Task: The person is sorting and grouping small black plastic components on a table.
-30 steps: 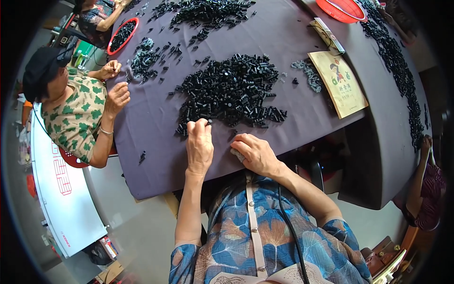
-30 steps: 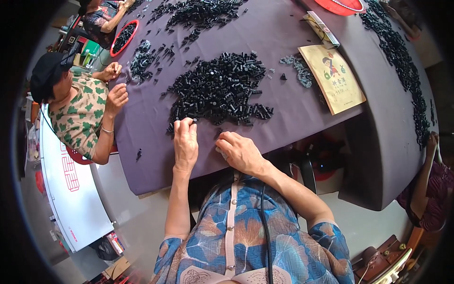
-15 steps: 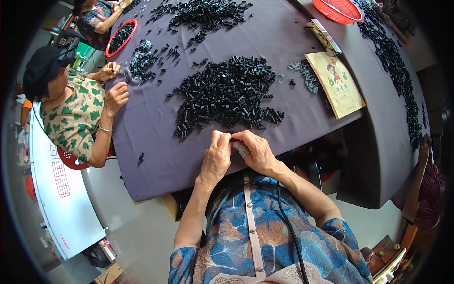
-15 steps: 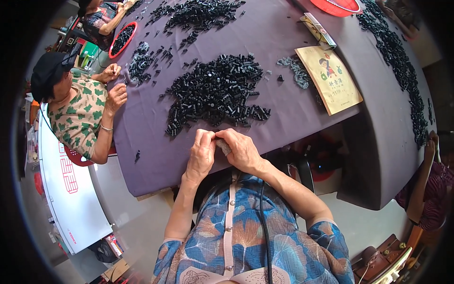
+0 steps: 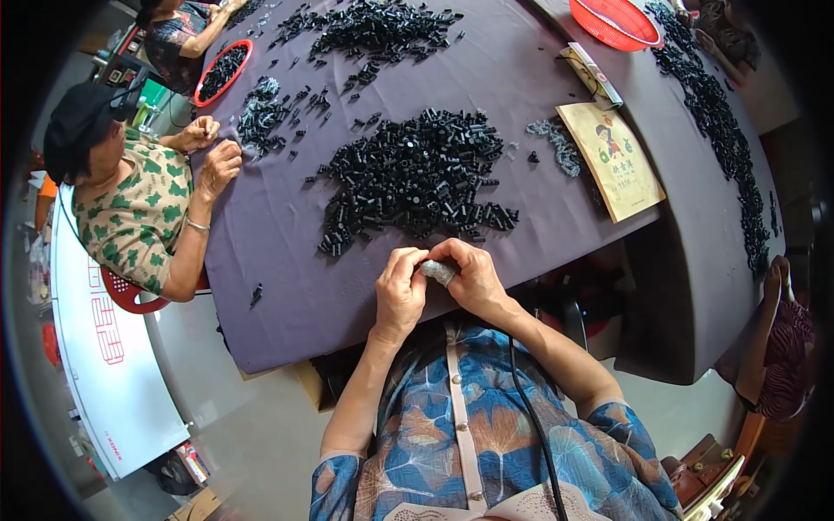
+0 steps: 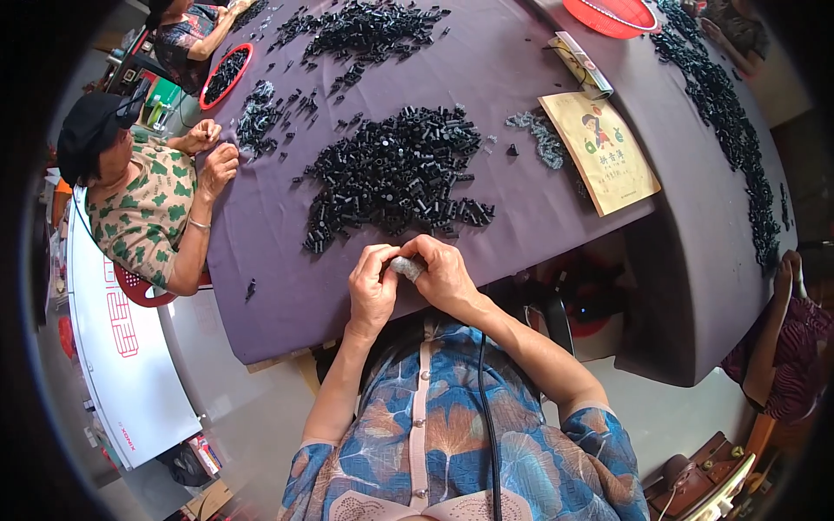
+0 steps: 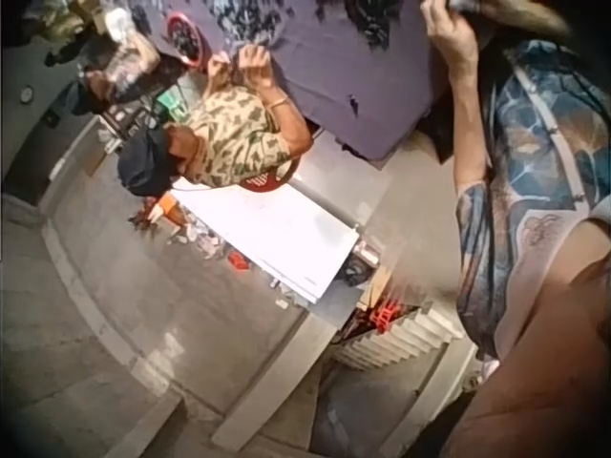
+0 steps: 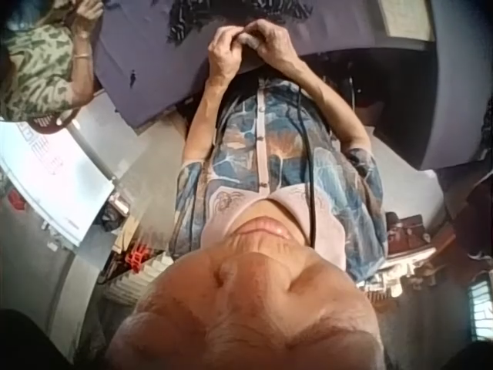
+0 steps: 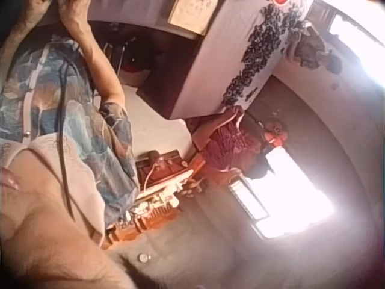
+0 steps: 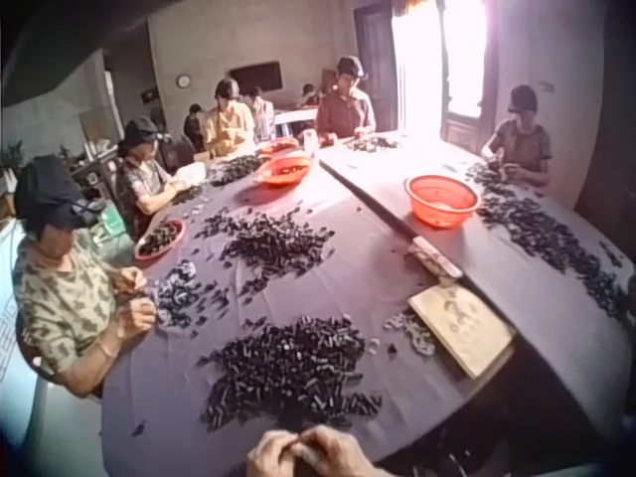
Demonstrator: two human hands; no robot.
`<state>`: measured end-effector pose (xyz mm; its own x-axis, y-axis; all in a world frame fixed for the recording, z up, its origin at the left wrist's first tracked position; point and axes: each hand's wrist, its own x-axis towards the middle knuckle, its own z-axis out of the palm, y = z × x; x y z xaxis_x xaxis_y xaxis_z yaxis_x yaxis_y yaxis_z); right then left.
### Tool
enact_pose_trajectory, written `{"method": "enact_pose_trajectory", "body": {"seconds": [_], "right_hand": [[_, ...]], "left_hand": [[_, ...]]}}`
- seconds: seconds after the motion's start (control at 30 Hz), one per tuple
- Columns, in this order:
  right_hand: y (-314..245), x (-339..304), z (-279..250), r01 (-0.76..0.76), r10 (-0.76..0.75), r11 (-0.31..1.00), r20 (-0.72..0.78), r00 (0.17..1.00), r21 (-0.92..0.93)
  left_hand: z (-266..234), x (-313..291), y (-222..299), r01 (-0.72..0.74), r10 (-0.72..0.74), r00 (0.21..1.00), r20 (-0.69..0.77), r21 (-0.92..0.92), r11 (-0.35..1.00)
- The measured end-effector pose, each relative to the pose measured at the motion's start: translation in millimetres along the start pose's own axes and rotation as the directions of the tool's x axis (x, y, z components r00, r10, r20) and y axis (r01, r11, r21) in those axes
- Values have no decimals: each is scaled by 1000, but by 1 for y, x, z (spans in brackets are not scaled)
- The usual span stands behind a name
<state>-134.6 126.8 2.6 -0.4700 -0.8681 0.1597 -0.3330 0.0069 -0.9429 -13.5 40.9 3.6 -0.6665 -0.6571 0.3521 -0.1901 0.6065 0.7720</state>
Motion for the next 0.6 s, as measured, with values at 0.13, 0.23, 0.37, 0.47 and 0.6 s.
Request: {"method": "enact_pose_trajectory", "body": {"seconds": [0.13,0.23,0.37,0.47,0.6], "right_hand": [[-1,-2,-1,-43,43,998,12,999,36],[-4,-1,-6,15,-16,999,28,999,40],[-6,14,-37,197,-205,974,-69,976,-109],[13,39,-71,67,-98,981,-166,981,-180],[42,70,-116,40,-176,880,-247,953,-473]], "left_hand": [[-2,-3,-8,-54,54,998,17,-2,999],[-2,0,-3,-9,9,1000,-21,-2,1000],[-2,0,-5,64,-66,997,-43,-49,997],[-1,-4,-13,253,-268,962,-57,-190,949],[-1,2,-5,250,-268,962,-45,-237,939]]}}
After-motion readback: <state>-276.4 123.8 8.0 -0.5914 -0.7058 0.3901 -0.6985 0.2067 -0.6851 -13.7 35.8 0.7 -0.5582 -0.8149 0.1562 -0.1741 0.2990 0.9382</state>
